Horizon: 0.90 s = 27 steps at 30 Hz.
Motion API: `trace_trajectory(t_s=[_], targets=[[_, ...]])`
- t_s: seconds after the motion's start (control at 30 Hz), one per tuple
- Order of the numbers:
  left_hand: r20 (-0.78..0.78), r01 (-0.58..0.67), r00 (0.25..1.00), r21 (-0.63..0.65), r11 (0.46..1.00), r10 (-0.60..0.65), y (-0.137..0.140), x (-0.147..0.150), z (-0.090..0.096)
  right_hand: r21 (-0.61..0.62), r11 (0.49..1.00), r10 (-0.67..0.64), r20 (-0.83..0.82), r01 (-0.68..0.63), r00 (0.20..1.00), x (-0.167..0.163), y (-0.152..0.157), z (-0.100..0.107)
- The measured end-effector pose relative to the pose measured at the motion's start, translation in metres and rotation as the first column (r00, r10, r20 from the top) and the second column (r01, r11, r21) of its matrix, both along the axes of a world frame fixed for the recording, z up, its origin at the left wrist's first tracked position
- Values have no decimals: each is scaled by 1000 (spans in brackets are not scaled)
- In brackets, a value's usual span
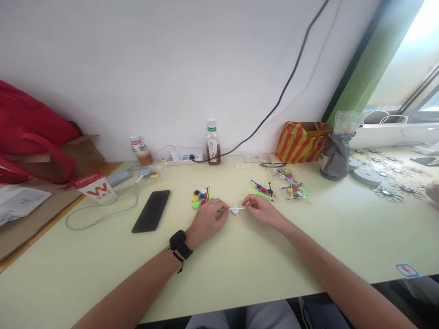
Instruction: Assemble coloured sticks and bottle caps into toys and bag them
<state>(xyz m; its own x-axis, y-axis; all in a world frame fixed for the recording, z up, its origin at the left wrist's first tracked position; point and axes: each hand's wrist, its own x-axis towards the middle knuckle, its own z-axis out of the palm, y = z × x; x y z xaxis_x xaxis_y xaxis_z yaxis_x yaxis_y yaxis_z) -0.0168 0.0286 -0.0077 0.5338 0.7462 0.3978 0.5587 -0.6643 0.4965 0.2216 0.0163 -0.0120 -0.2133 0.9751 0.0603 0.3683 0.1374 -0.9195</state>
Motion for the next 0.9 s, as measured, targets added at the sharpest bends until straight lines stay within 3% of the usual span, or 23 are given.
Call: trace_trajectory(t_s=[0.27, 0.63, 0.77, 0.9], targets=[[-50, 153, 987, 53, 987, -150, -7, 6, 5, 35, 999, 26, -1, -26, 1000, 1, 3, -5], [-102, 105, 990, 60, 993, -99, -12, 11, 7, 136, 990, -61, 187, 36, 980, -3, -2, -8], [-37, 94, 995, 32, 995, -92, -13, 8, 9, 192, 980, -103, 260, 53, 960, -5, -9, -4], [86, 10, 996, -21, 1000, -8, -13, 5, 11, 253, 963, -165, 303, 88, 939, -5, -14, -1]])
